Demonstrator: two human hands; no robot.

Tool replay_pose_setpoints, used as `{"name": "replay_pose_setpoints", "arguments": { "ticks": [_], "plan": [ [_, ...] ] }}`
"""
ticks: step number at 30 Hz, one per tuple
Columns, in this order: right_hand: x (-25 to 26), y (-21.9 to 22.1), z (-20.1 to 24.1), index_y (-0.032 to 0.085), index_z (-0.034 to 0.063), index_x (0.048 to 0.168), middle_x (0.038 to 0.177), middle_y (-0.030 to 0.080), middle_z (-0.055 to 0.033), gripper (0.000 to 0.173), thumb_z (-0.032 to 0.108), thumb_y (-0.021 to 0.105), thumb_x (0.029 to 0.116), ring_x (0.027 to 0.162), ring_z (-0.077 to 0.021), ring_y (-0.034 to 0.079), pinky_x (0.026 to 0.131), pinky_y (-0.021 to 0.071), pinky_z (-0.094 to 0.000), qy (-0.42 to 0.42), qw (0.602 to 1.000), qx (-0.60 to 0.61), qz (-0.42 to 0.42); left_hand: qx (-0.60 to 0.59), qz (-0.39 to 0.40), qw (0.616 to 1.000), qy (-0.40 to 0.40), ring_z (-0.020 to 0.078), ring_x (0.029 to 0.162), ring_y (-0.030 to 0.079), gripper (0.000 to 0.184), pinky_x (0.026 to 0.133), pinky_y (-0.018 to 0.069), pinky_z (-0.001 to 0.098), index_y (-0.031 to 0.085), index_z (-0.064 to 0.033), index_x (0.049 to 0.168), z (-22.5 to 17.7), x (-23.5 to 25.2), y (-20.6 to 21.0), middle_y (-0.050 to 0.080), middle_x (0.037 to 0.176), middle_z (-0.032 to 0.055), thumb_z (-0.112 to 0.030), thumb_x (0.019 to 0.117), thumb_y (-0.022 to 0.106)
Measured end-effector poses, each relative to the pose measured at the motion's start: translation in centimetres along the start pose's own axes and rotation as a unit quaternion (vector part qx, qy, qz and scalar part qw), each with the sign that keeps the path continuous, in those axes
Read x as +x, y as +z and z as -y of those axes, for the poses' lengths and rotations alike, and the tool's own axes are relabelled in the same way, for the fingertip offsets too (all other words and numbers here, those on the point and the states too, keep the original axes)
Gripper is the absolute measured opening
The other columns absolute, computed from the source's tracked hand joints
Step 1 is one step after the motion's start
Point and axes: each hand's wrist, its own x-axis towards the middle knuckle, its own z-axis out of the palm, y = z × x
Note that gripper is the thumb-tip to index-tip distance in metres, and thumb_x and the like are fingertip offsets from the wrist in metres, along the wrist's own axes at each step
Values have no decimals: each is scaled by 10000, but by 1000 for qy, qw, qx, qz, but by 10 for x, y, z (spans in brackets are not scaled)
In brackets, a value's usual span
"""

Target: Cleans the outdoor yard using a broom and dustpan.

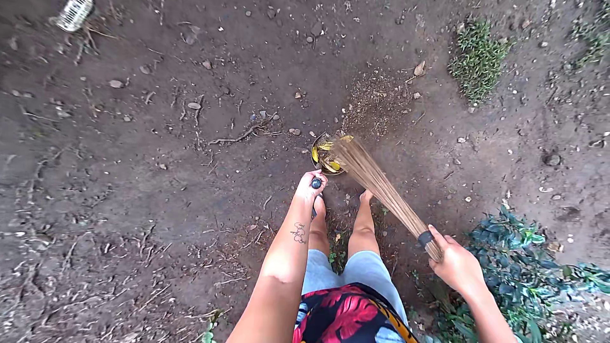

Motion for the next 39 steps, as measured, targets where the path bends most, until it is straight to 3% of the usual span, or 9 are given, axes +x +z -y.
{"name": "replay_pose_setpoints", "arguments": {
  "ticks": [5,8,10,16,21,24,29,33,39],
  "plan": [
    [49,12,35,291,211,1634,1414,567,-196,920,66,730,839,1217,-413,609,909,558,-540,43,997,-48,-49,34,-4,999,-2,53,414,466,108,393,416,148,504,-87,944,-1,-5,9,467,596,5,-143,1027,464],
    [89,25,46,281,162,1632,1420,548,-218,885,-67,649,861,1257,-432,575,899,564,-527,22,993,-102,-48,28,-6,1000,-6,52,405,463,123,390,413,148,492,-87,935,-1,-9,23,460,574,0,-137,1036,442],
    [100,20,45,283,167,1632,1433,542,-217,908,-60,673,844,1267,-435,569,914,559,-530,-5,991,-129,-15,20,7,1000,-8,47,404,460,134,390,410,145,493,-91,925,-2,-5,28,458,571,-3,-136,1034,431],
    [46,-33,-3,362,277,1608,1379,598,-193,925,111,780,799,1186,-428,623,900,538,-614,-26,997,-73,5,38,3,999,-7,47,413,468,127,396,415,142,499,-90,949,-1,-1,33,463,586,-5,-153,1040,438],
    [23,-48,-25,383,260,1601,1357,615,-189,935,108,812,785,1151,-425,642,878,545,-617,-9,997,-57,-42,49,-7,999,-17,48,411,473,117,385,411,139,497,-85,944,-5,-2,33,474,595,6,-147,1033,450],
    [47,-34,-7,341,226,1619,1402,579,-201,916,21,742,822,1206,-448,603,882,549,-586,14,994,-83,-70,50,-2,998,-24,48,412,473,119,386,413,139,500,-85,957,0,-2,38,475,597,7,-150,1040,444],
    [103,3,21,347,109,1603,1395,565,-246,697,-101,502,957,1263,-458,562,933,531,-561,-4,991,-113,-67,5,26,1000,-10,47,413,470,145,400,413,139,490,-90,951,15,7,45,461,579,-6,-162,1053,415],
    [86,4,16,327,174,1620,1407,566,-216,853,-75,636,865,1239,-438,588,886,564,-549,-32,990,-138,-15,-23,44,999,-2,48,412,479,152,402,422,138,492,-82,959,23,11,36,475,584,0,-157,1057,402],
    [17,-44,-35,403,277,1591,1351,617,-195,944,78,817,767,1135,-442,643,856,554,-614,-31,996,-81,-22,-28,67,997,-11,39,409,476,190,382,405,128,517,-80,942,20,10,7,485,602,-2,-205,1053,425]
  ]
}}
